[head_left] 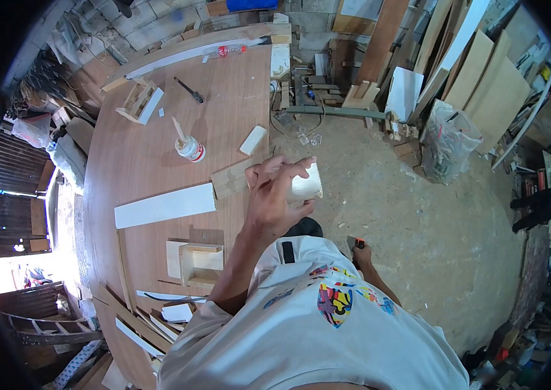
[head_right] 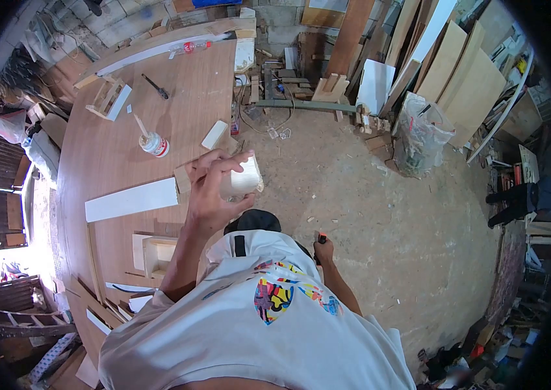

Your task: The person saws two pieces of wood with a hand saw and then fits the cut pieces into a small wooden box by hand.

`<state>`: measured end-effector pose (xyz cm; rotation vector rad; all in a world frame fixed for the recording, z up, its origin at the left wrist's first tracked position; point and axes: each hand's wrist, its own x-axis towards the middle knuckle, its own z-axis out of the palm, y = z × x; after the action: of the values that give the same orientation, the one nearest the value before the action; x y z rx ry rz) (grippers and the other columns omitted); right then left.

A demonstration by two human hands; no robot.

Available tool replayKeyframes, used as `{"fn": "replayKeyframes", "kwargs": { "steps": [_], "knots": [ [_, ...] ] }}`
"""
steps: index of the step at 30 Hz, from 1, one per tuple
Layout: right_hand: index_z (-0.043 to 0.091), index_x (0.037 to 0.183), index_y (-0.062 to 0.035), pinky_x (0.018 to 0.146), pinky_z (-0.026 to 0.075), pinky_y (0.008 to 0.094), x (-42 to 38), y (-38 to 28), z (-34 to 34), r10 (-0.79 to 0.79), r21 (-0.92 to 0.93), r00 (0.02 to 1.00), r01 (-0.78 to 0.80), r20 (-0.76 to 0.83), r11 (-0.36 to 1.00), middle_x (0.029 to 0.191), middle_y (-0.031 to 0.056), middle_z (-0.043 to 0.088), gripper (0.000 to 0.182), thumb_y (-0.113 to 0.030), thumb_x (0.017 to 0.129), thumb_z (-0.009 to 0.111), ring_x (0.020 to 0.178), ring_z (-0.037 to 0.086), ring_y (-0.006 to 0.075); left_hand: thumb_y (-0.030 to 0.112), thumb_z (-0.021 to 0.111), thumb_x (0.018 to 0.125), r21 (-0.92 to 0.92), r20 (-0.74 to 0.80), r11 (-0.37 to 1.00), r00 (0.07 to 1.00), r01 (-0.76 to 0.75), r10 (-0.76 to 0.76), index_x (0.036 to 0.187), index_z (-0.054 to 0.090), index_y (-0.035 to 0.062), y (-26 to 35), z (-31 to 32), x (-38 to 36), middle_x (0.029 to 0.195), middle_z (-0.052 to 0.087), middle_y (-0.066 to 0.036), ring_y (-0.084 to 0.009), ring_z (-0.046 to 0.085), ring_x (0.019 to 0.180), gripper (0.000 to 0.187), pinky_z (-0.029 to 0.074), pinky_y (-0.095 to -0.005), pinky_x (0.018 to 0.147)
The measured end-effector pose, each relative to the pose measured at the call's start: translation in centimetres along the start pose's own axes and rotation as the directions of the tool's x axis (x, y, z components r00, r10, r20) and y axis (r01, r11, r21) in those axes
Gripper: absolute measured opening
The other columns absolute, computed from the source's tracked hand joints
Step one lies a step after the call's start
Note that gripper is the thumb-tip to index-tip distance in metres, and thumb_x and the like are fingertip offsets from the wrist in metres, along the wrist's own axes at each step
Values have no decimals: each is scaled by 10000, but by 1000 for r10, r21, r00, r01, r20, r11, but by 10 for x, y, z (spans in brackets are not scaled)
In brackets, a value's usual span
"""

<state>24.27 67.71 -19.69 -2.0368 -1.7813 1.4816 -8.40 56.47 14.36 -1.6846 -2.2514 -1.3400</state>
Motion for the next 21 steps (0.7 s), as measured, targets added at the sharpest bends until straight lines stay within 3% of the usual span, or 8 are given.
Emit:
{"fn": "replayKeyframes", "kwargs": {
  "steps": [2,9,18,21],
  "knots": [
    [623,850,15,492,479,341,0,-1,-1,-2,-8,1000,2,3,1000,626,100,608,226,-134,681,607,522,603,199,60,781,535,-15,3,1000,1000,-18,18,972,481,119,-4,4,1,1171,636,35,-219,495,991,533,335,-364,912],
    [626,826,22,495,475,347,6,7,4,-6,-4,1000,6,-27,1000,624,110,604,218,-137,678,604,531,607,210,86,787,538,40,72,999,997,-4,1,958,476,129,-6,3,3,1184,630,48,-200,490,1015,524,273,-345,944],
    [638,835,18,545,469,366,5,6,8,-12,-27,1000,11,-17,1000,659,120,622,214,-121,676,610,579,613,227,93,833,557,-126,-7,991,999,-42,41,958,433,105,-15,3,7,1196,634,-43,-222,499,1053,567,268,-342,946],
    [640,852,13,552,471,368,-1,-1,5,15,-43,1000,-16,-12,999,668,123,628,224,-126,677,618,585,617,234,93,840,601,-154,28,987,999,-35,40,965,416,92,-19,5,3,1216,616,-103,-220,511,1106,558,314,-348,971]
  ]
}}
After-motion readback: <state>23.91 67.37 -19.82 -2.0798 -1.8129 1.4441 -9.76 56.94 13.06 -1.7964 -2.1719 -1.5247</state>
